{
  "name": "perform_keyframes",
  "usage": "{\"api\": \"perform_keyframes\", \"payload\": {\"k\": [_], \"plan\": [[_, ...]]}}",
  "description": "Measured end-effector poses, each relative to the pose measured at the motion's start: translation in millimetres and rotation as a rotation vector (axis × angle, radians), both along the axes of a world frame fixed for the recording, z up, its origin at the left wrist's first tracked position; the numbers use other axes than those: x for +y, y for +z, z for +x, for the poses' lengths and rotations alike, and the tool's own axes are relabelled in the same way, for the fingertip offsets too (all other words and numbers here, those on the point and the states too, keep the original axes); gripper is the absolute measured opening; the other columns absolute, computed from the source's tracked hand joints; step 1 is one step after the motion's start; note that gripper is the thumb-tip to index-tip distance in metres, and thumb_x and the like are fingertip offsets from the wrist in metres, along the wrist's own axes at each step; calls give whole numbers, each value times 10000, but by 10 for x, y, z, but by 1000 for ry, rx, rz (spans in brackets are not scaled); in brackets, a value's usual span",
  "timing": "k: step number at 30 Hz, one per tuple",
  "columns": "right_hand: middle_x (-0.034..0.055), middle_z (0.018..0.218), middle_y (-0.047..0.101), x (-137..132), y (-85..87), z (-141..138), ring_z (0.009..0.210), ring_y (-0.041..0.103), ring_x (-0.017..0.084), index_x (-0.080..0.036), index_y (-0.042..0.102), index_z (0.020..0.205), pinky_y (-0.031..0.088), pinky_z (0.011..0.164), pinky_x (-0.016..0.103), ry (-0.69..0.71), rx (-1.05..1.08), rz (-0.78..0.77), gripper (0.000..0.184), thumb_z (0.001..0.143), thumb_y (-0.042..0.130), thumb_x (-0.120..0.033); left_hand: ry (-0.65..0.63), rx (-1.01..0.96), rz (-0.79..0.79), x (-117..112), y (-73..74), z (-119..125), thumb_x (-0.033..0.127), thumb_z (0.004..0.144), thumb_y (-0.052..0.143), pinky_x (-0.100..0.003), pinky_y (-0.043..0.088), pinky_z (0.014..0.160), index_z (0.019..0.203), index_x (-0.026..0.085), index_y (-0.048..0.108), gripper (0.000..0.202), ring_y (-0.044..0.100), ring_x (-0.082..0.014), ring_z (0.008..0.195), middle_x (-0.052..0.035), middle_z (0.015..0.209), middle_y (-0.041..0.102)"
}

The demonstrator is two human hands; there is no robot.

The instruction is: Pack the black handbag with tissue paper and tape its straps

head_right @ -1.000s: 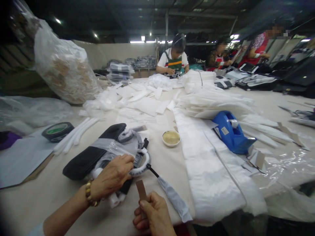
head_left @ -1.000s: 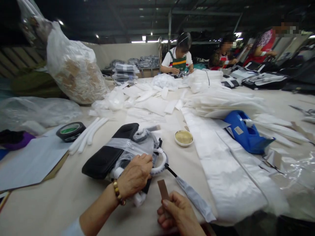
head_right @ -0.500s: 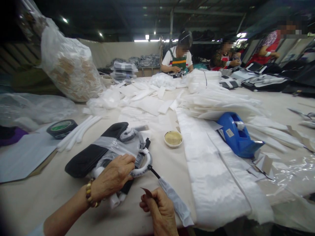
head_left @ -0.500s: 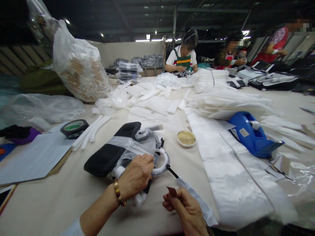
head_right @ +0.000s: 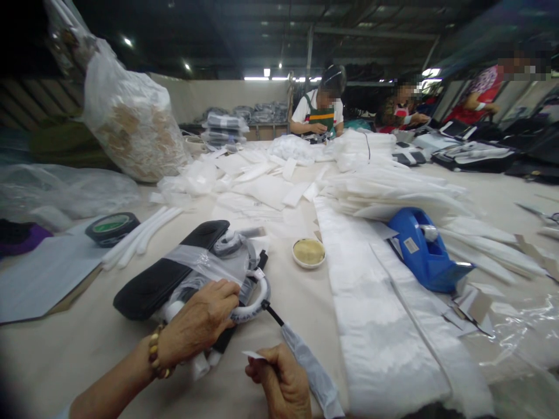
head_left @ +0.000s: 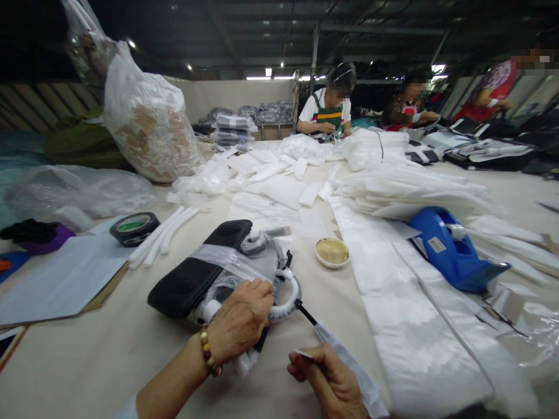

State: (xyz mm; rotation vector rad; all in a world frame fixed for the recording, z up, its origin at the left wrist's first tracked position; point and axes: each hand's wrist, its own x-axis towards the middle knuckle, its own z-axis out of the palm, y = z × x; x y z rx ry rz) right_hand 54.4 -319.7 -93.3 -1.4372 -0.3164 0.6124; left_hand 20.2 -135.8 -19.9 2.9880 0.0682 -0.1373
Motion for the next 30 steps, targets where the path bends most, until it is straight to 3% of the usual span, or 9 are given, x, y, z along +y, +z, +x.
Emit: {"api": "perform_keyframes", "payload": {"k": [5, 10, 14, 17, 22, 25, 27, 30], "plan": [[1, 603, 645, 0, -38, 6, 575, 576, 117, -209, 660, 679, 447, 575, 214, 7, -54, 10, 227, 727, 625, -429, 12, 13, -8, -11, 14, 2, 117, 733, 618, -378, 395, 785, 794, 146, 533, 109, 450, -221, 883, -46, 960, 535], [21, 586, 655, 30, -27, -14, 542, 590, 132, -188, 635, 641, 461, 552, 235, -19, 77, 2, 314, 675, 649, -500, 27, 28, -21, -15, 18, 14, 107, 738, 595, -376, 393, 796, 800, 148, 535, 96, 447, -218, 893, -50, 975, 532], [37, 640, 662, 28, 116, 265, 587, 607, 145, -169, 618, 698, 473, 579, 248, -44, 77, -27, 369, 691, 610, -538, 48, 42, -35, -30, 37, 12, 88, 740, 576, -383, 392, 797, 804, 148, 540, 95, 443, -224, 899, -57, 981, 529], [24, 635, 631, 6, 198, 658, 600, 602, 159, -180, 591, 746, 468, 583, 264, -17, -99, -185, 339, 758, 528, -513, 52, 48, -52, -41, 56, 10, 69, 738, 557, -388, 389, 800, 798, 150, 543, 102, 445, -225, 898, -57, 981, 532], [39, 679, 598, 16, 174, 1149, 702, 569, 184, -209, 579, 650, 426, 667, 298, 123, -748, -734, 279, 851, 418, -319, 79, 54, -83, -46, 45, 3, 38, 724, 531, -392, 382, 810, 789, 158, 545, 137, 446, -225, 907, -54, 976, 535], [94, 907, 621, 116, 173, 1334, 896, 537, 226, -213, 638, 865, 407, 770, 336, 46, -1055, -903, 275, 882, 384, -316, 74, 29, -96, -41, 14, -8, 32, 715, 531, -391, 378, 810, 794, 163, 545, 154, 442, -224, 913, -48, 976, 533], [131, 1151, 557, 223, 177, 1476, 1072, 465, 271, -211, 587, 1081, 370, 855, 400, -36, -1168, -978, 301, 883, 389, -321, 72, 14, -104, -40, -2, -14, 32, 714, 529, -389, 374, 817, 807, 166, 544, 164, 439, -222, 922, -47, 987, 530], [145, 1343, 416, 372, 163, 1696, 1254, 285, 327, -207, 569, 1130, 227, 966, 526, -5, -1239, -1056, 351, 866, 424, -387, 83, 19, -95, -43, -16, -14, 26, 722, 512, -391, 375, 814, 811, 164, 542, 166, 439, -221, 915, -52, 990, 529]]}}
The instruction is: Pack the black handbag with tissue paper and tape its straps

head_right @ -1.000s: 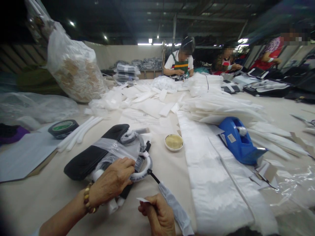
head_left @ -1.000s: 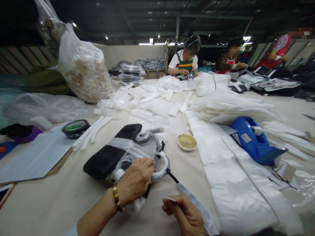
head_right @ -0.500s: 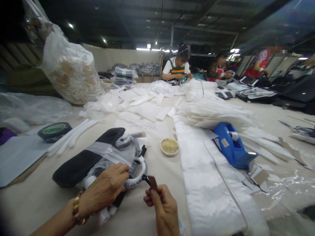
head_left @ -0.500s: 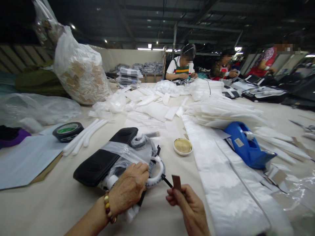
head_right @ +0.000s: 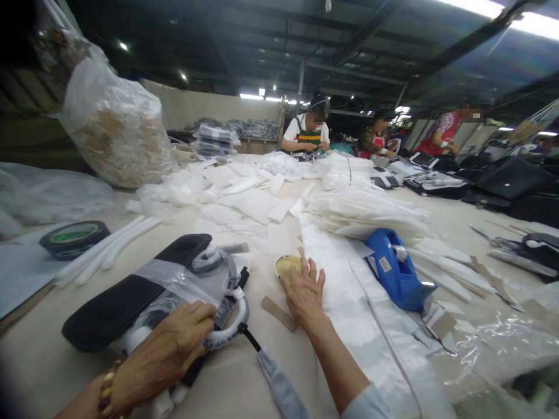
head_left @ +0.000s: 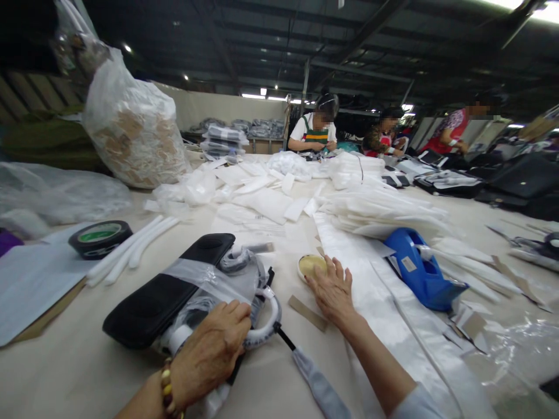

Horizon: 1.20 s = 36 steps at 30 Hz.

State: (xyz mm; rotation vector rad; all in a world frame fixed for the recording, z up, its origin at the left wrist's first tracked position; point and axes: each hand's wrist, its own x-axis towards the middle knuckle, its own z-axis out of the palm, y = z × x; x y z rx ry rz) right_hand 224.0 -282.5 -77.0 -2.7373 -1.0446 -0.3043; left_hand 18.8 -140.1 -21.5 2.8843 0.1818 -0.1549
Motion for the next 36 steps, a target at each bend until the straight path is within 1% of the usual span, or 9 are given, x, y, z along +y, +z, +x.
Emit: {"api": "perform_keyframes", "payload": {"k": [3, 6, 9, 13, 18, 24, 28, 32, 36], "plan": [[134, 1275, 488, 20, -2, 138, 1225, 328, 312, -207, 639, 996, 219, 967, 521, 7, 27, 48, 318, 870, 414, -393, -7, -1, 16, -3, -19, 1, 21, 738, 495, -397, 374, 810, 811, 159, 538, 162, 439, -223, 903, -55, 979, 532], [118, 1027, 611, -134, 31, 138, 994, 493, 241, -180, 650, 909, 355, 853, 389, -49, 21, 332, 315, 885, 382, -342, -22, 2, 14, 1, -43, -5, 27, 757, 482, -400, 372, 809, 806, 159, 535, 150, 437, -225, 904, -56, 975, 531], [61, 714, 603, -353, 42, 6, 716, 523, 182, -181, 596, 702, 397, 682, 297, -19, 123, 517, 330, 852, 429, -423, -27, 1, 11, 8, -59, -11, 8, 760, 459, -388, 368, 811, 806, 163, 535, 179, 433, -219, 905, -55, 981, 526], [4, 559, 506, -488, -47, -265, 556, 481, 152, -221, 433, 551, 358, 572, 282, -28, 237, 329, 392, 835, 432, -491, -40, -13, 13, 17, -71, -10, 0, 756, 454, -379, 361, 814, 814, 167, 534, 193, 430, -217, 911, -56, 986, 521], [41, 780, 609, -380, -143, -459, 712, 573, 183, -219, 526, 762, 395, 621, 278, 52, 321, 118, 59, 775, 539, -275, -35, -16, 18, 16, -78, -8, 3, 761, 447, -382, 357, 815, 813, 167, 534, 194, 431, -219, 908, -54, 976, 522], [0, 663, 619, -266, -16, -381, 629, 571, 169, -218, 515, 781, 360, 564, 257, -43, 593, 49, 109, 682, 556, -197, -56, -9, 65, -3, -45, -13, 15, 767, 456, -380, 370, 803, 825, 156, 534, 172, 442, -224, 904, -63, 982, 525], [14, 684, 612, -233, 12, -300, 634, 557, 166, -209, 524, 699, 340, 546, 246, -50, 618, 34, 88, 636, 586, -203, -54, -2, 81, -7, -45, -15, 9, 759, 460, -381, 376, 793, 834, 145, 535, 172, 446, -230, 908, -75, 991, 522], [3, 592, 594, -201, -41, -280, 568, 542, 152, -202, 506, 610, 314, 501, 235, -39, 650, 41, 78, 606, 568, -156, -60, 0, 77, -8, -31, -10, 16, 757, 474, -384, 376, 805, 836, 144, 539, 164, 451, -233, 912, -78, 992, 526], [-8, 595, 590, -206, -73, -354, 583, 534, 143, -203, 520, 646, 317, 524, 233, -3, 636, 82, 71, 641, 515, -132, -57, 8, 95, -11, -7, -11, 19, 766, 463, -380, 375, 814, 848, 146, 547, 173, 454, -230, 916, -75, 1003, 529]]}}
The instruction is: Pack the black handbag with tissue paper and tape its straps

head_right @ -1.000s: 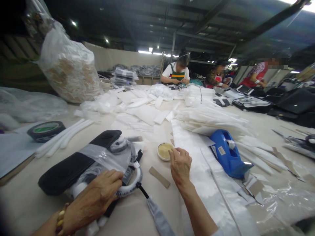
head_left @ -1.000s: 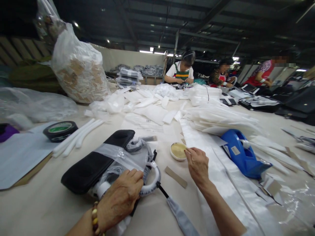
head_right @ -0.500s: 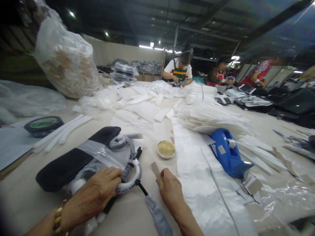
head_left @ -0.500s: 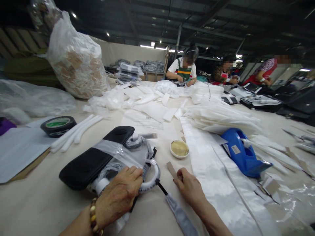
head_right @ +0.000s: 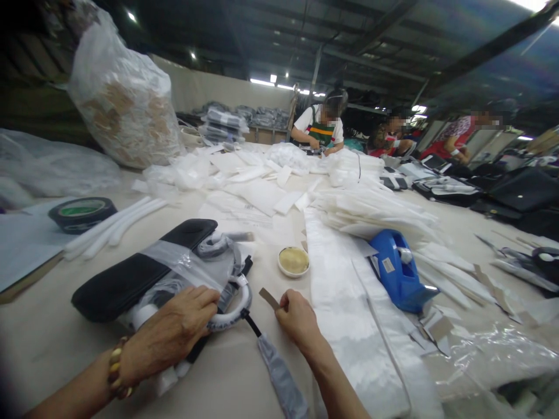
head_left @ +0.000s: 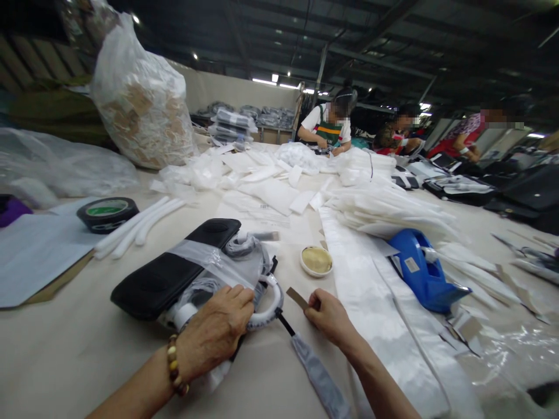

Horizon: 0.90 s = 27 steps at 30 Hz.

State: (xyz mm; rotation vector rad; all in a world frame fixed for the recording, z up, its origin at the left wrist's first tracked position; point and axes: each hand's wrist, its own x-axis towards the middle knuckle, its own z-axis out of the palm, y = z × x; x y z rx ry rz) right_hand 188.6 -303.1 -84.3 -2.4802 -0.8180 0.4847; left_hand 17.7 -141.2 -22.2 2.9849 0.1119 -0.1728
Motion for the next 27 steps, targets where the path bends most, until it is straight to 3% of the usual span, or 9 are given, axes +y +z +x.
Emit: {"api": "perform_keyframes", "payload": {"k": [5, 9, 13, 17, 19, 22, 25, 27], "plan": [[0, 647, 614, -83, 28, -101, 626, 558, 160, -215, 599, 775, 346, 579, 252, 1, 13, 65, 123, 719, 490, -204, -5, 1, 25, -11, 15, 1, 44, 762, 501, -383, 383, 806, 848, 137, 551, 136, 459, -238, 920, -77, 1000, 535], [25, 677, 598, -154, 65, -114, 685, 550, 178, -204, 585, 649, 371, 630, 270, -81, 25, 173, 194, 755, 470, -319, -2, 3, 12, -14, 19, -4, 31, 768, 475, -388, 388, 813, 849, 133, 556, 154, 459, -239, 914, -80, 998, 535], [-16, 543, 487, -202, 133, -163, 570, 450, 149, -200, 516, 559, 341, 568, 267, -205, 167, 403, 263, 700, 536, -421, -6, -8, 14, -8, 8, -9, 32, 764, 484, -386, 391, 814, 855, 134, 562, 158, 458, -238, 917, -78, 996, 536], [-39, 528, 435, -227, 219, -429, 553, 404, 118, -194, 477, 539, 338, 557, 247, -181, 351, 558, 296, 679, 573, -436, -25, -6, 45, -6, 5, -1, 64, 775, 501, -385, 388, 803, 866, 132, 559, 128, 459, -241, 909, -79, 997, 541], [-38, 556, 462, -230, 189, -652, 561, 429, 109, -189, 500, 602, 353, 545, 227, -104, 475, 542, 284, 716, 549, -444, -42, -6, 63, -4, 9, 6, 61, 787, 475, -381, 388, 792, 861, 132, 554, 129, 459, -238, 900, -77, 985, 542], [-52, 500, 482, -205, 26, -984, 433, 430, 80, -195, 473, 686, 322, 411, 190, 9, 732, 354, 314, 754, 478, -502, -65, -5, 83, 5, 21, 19, 52, 793, 446, -376, 390, 772, 843, 135, 548, 140, 460, -231, 878, -74, 955, 542], [-76, 400, 456, -133, -128, -1169, 296, 368, 56, -207, 408, 685, 242, 306, 164, -21, 883, 239, 374, 739, 424, -576, -80, -11, 85, 24, 39, 29, 57, 794, 449, -380, 391, 765, 832, 137, 544, 130, 462, -227, 871, -71, 940, 544], [-72, 402, 478, -68, -154, -1201, 275, 377, 51, -205, 399, 682, 236, 290, 156, -85, 920, 297, 420, 703, 432, -624, -82, -19, 67, 41, 54, 30, 72, 797, 466, -383, 391, 767, 821, 139, 543, 105, 464, -226, 874, -67, 938, 547]]}}
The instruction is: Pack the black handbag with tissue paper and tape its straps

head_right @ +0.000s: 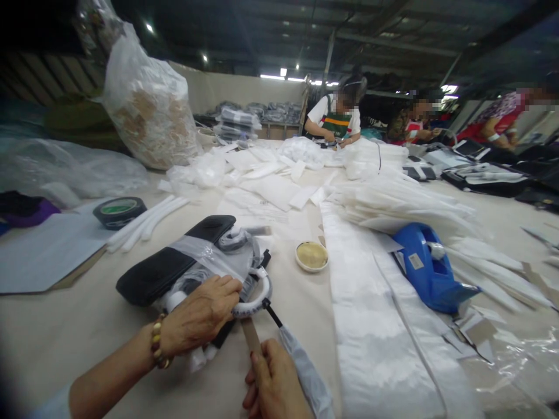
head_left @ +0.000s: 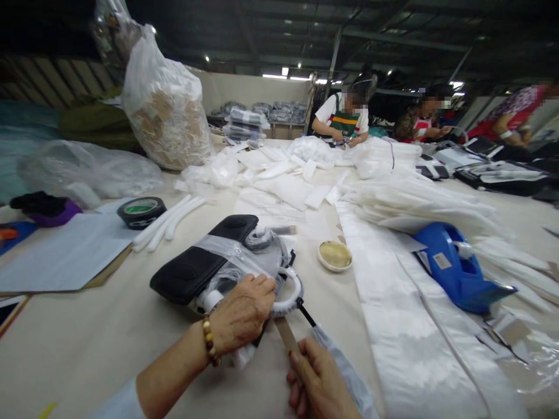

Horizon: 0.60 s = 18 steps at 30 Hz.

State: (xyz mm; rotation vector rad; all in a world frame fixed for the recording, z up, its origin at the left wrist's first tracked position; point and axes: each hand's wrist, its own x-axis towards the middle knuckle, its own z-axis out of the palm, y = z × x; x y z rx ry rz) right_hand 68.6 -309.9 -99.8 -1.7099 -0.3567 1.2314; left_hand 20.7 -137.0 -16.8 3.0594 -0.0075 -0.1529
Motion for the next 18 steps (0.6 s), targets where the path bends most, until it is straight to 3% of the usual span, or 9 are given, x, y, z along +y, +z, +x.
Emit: {"api": "perform_keyframes", "payload": {"k": [3, 7, 11, 18], "plan": [[-54, 511, 537, 112, 36, 3, 321, 447, 54, -195, 414, 683, 296, 304, 157, -187, 128, 128, 468, 615, 542, -639, 17, -17, -46, 29, 22, -2, 107, 790, 530, -384, 389, 779, 803, 142, 542, 39, 466, -223, 880, -56, 943, 553], [-39, 622, 559, 306, 64, -15, 445, 519, 61, -173, 499, 746, 401, 403, 166, -418, 272, 338, 367, 642, 635, -497, 16, -36, -78, 63, 22, -5, 122, 764, 591, -374, 393, 772, 779, 142, 535, 62, 467, -215, 876, -47, 940, 555], [-10, 724, 612, 507, 64, -4, 513, 543, 75, -181, 597, 858, 442, 456, 180, -466, 345, 448, 272, 648, 667, -339, 32, -80, -93, 91, -43, -28, 100, 724, 623, -369, 412, 776, 783, 133, 541, 107, 472, -215, 884, -64, 974, 533], [0, 756, 643, 575, 81, 75, 592, 551, 85, -190, 670, 793, 464, 506, 177, -447, 458, 484, 233, 580, 723, -268, 48, -255, -132, 121, -149, -93, 24, 637, 634, -374, 440, 850, 746, 133, 551, 176, 446, -231, 996, -91, 1065, 452]]}}
